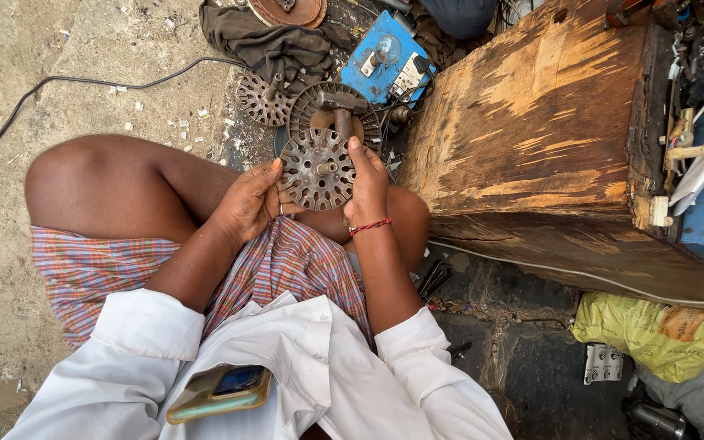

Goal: The person sits on the ground holding a perforated metal disc on their lap and repeatedly taps and hammers around its surface with a hammer, repositioning the disc and lifting it to view it between rounds of hammering.

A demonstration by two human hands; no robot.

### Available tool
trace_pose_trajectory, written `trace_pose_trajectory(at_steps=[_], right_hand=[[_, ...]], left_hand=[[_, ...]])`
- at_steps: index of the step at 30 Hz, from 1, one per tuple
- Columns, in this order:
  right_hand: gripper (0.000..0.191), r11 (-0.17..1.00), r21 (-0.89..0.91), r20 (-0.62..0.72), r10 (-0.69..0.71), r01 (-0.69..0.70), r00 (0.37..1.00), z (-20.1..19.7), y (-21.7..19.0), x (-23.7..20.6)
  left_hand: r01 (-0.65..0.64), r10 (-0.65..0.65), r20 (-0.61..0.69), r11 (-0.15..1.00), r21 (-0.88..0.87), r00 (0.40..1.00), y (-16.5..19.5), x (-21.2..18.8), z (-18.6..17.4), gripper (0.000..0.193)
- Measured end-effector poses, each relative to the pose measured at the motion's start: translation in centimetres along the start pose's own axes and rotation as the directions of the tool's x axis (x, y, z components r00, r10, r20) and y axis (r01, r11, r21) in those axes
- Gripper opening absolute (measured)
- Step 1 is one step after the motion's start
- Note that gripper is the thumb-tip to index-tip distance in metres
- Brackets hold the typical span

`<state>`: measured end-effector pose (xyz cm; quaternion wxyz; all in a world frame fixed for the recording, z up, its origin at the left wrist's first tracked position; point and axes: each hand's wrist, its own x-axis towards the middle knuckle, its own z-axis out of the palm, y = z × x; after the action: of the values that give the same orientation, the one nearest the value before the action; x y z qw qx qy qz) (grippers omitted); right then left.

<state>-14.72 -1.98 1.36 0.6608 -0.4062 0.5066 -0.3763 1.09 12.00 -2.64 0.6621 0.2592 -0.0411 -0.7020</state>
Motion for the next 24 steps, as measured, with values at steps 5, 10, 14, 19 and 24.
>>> trace_pose_trajectory(at_steps=[5,10,14,19,24], right_hand=[[0.033,0.997,0.080,-0.015,-0.008,0.009,1.000,0.2,-0.4,-0.2],[0.036,0.987,0.157,0.029,0.008,-0.012,1.000,0.3,-0.7,-0.4],[0.037,0.990,0.138,0.005,0.012,-0.012,1.000,0.2,-0.7,-0.4],[0.037,0.993,0.120,-0.019,0.002,0.001,1.000,0.0,-0.2,-0.2],[0.036,0.997,0.079,-0.008,-0.026,0.026,1.000,-0.2,0.6,-0.2]], left_hand=[[-0.017,0.021,0.023,0.989,-0.146,1.000,-0.4,0.1,0.1,0.032],[-0.078,0.084,0.036,0.987,-0.144,0.996,-0.6,0.3,0.2,0.016],[-0.069,0.068,-0.012,0.991,-0.116,0.998,-0.4,0.2,0.4,0.016],[-0.080,0.076,-0.045,0.993,-0.092,0.996,-0.3,0.1,0.8,0.021],[-0.098,0.105,-0.153,0.994,0.053,0.983,-0.9,0.4,0.6,0.028]])
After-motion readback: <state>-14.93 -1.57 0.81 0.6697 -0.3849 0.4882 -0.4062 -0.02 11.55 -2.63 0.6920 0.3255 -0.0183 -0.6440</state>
